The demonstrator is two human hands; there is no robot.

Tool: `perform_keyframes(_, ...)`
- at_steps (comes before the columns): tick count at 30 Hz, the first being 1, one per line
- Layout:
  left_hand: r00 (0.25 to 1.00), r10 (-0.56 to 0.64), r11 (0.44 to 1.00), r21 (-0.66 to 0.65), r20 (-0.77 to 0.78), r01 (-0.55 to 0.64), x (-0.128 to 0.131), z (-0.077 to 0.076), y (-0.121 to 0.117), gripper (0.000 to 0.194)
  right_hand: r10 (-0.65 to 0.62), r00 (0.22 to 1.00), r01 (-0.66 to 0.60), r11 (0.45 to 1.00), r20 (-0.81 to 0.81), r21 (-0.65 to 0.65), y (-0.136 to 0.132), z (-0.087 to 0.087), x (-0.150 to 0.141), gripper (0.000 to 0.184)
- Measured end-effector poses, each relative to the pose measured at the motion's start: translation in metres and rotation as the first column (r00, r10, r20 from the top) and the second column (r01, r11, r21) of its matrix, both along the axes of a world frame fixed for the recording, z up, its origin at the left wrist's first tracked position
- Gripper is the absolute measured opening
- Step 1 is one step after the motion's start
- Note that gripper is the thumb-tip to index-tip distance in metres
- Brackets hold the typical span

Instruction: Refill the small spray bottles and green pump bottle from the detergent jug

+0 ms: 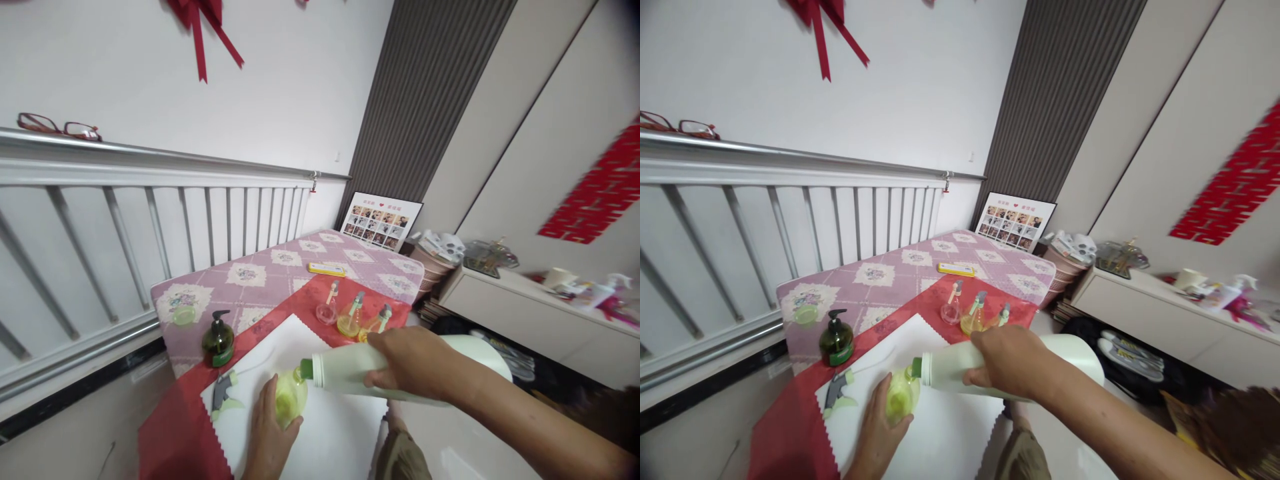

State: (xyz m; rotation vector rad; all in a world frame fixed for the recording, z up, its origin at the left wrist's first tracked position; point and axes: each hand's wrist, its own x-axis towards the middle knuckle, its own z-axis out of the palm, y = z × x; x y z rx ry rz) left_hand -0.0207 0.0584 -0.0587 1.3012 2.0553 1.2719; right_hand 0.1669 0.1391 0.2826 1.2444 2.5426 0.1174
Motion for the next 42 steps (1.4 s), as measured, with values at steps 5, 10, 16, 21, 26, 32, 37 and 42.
perform_keyframes(5, 1.000, 0.012, 1.000, 0.016, -0.027, -0.012, -0.001, -0.002, 0.001, 0.081, -0.002, 1.000, 0.002, 1.000, 0.006, 0.002, 0.000, 0.000, -0.001, 0.037)
perform_keyframes(10, 1.000, 0.006, 0.999, 0.044, -0.001, -0.006, 0.000, 0.002, -0.001, 0.079, 0.015, 1.000, -0.015, 1.000, 0.006, 0.007, -0.001, 0.000, -0.001, 0.038)
perform_keyframes(16, 1.000, -0.007, 0.999, 0.046, 0.021, 0.006, 0.000, 0.007, -0.002, 0.079, 0.003, 1.000, -0.003, 1.000, 0.013, 0.002, -0.002, 0.001, -0.002, 0.039)
perform_keyframes(21, 0.999, -0.016, 0.998, 0.062, 0.046, 0.013, 0.000, 0.006, -0.003, 0.079, -0.010, 1.000, 0.010, 1.000, 0.025, -0.008, -0.005, 0.004, -0.004, 0.037)
perform_keyframes(26, 0.999, -0.004, 0.999, 0.045, 0.037, 0.002, 0.000, 0.006, -0.003, 0.079, 0.008, 1.000, -0.008, 1.000, 0.016, 0.010, -0.004, 0.002, -0.003, 0.037)
perform_keyframes(32, 1.000, -0.020, 1.000, 0.021, 0.009, 0.020, -0.001, 0.008, -0.003, 0.077, 0.031, 0.999, -0.031, 0.999, 0.017, 0.025, -0.004, 0.001, -0.002, 0.038)
perform_keyframes(37, 1.000, -0.006, 1.000, 0.008, 0.001, 0.006, 0.001, 0.011, -0.004, 0.075, 0.029, 0.999, -0.029, 0.999, 0.019, 0.040, -0.004, -0.002, -0.001, 0.037)
perform_keyframes(42, 1.000, -0.020, 0.999, 0.036, 0.019, 0.020, -0.001, 0.011, -0.004, 0.076, 0.021, 0.999, -0.022, 0.999, 0.024, 0.045, -0.002, -0.004, 0.000, 0.038)
